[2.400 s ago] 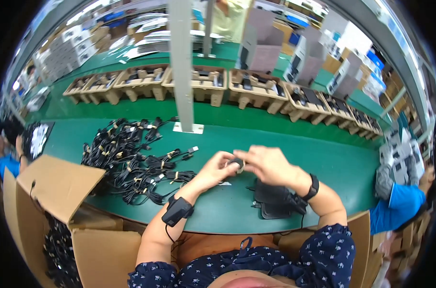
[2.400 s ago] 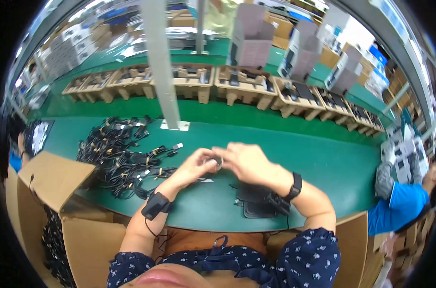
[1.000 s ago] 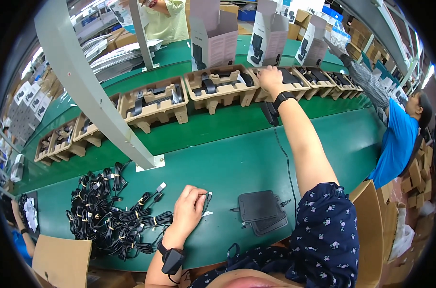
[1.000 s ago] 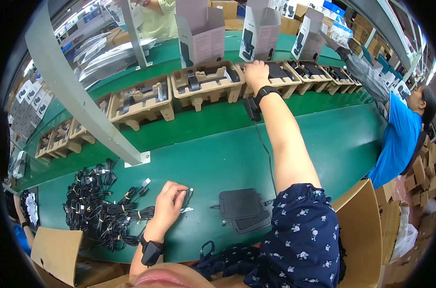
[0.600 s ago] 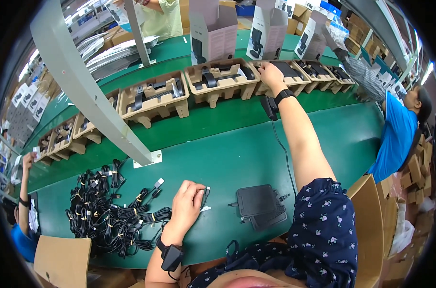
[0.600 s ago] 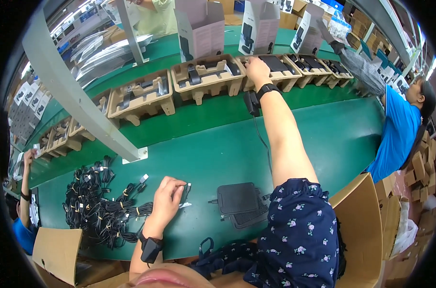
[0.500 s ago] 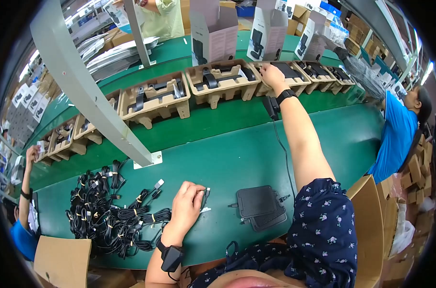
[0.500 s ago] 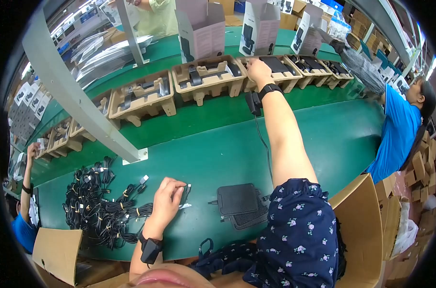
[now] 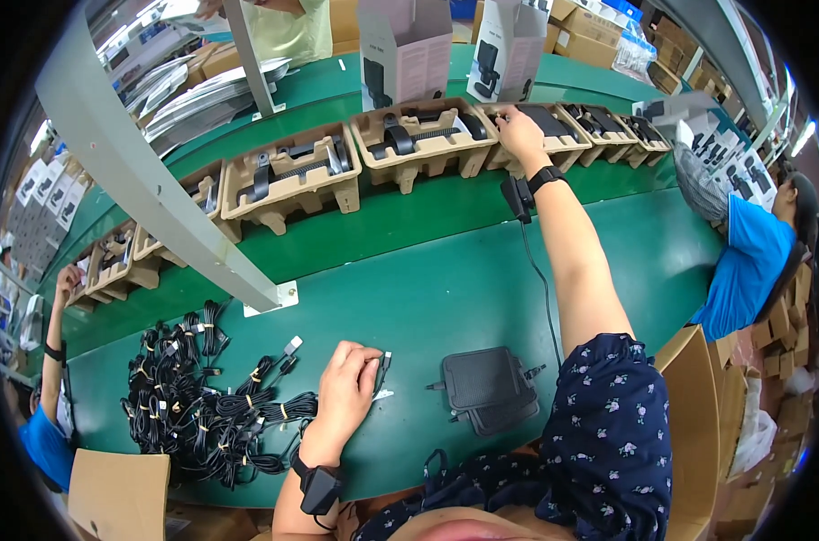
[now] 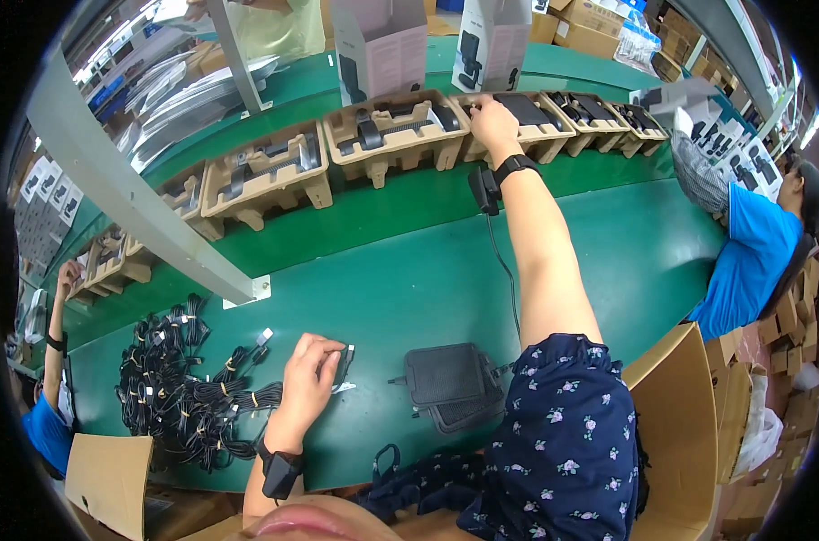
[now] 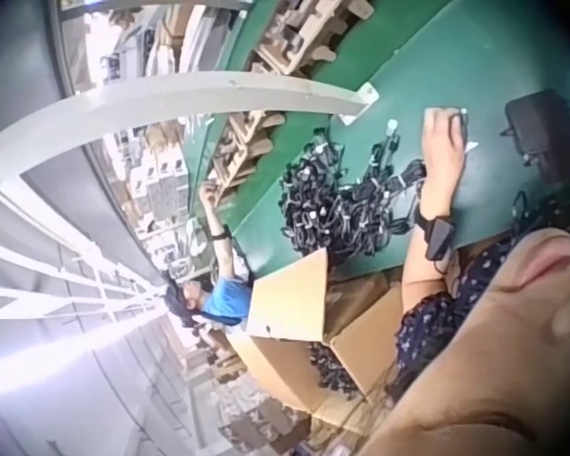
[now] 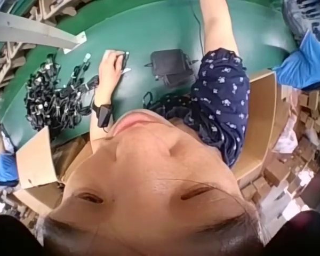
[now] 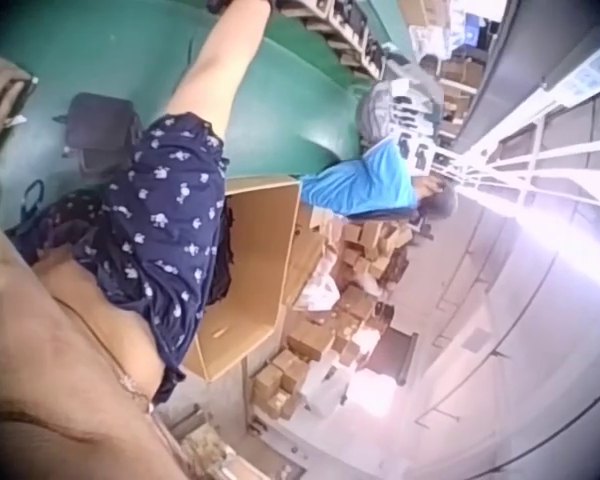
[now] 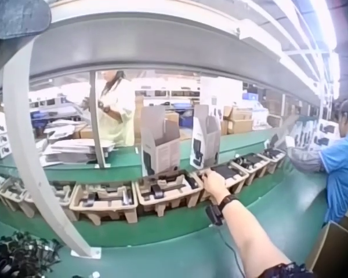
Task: The person picks up a base from a tray, attaches a cable to it, and places the assembly onto a stack. After repeating this process multiple times, the person gathers the stack of bases and places them into a cardboard box.
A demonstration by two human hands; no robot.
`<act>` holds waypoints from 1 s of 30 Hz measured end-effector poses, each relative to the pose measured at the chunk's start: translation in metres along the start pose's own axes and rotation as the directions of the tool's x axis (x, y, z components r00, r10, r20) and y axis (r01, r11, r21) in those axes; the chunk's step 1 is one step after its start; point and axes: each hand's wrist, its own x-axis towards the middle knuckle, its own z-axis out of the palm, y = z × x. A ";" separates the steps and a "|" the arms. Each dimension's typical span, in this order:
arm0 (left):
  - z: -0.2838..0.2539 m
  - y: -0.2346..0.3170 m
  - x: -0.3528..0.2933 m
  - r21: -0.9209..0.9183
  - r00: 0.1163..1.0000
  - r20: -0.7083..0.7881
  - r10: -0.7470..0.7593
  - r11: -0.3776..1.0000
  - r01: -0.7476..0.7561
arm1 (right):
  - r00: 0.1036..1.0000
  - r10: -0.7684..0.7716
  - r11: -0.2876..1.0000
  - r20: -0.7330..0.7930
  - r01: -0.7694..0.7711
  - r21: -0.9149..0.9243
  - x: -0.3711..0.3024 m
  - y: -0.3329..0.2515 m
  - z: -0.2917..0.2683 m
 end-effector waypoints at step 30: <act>0.004 0.002 0.009 0.008 0.992 0.086 -0.091 0.996 0.091 | 0.295 -0.734 0.655 0.612 0.546 0.522 -0.284 -0.068 -0.090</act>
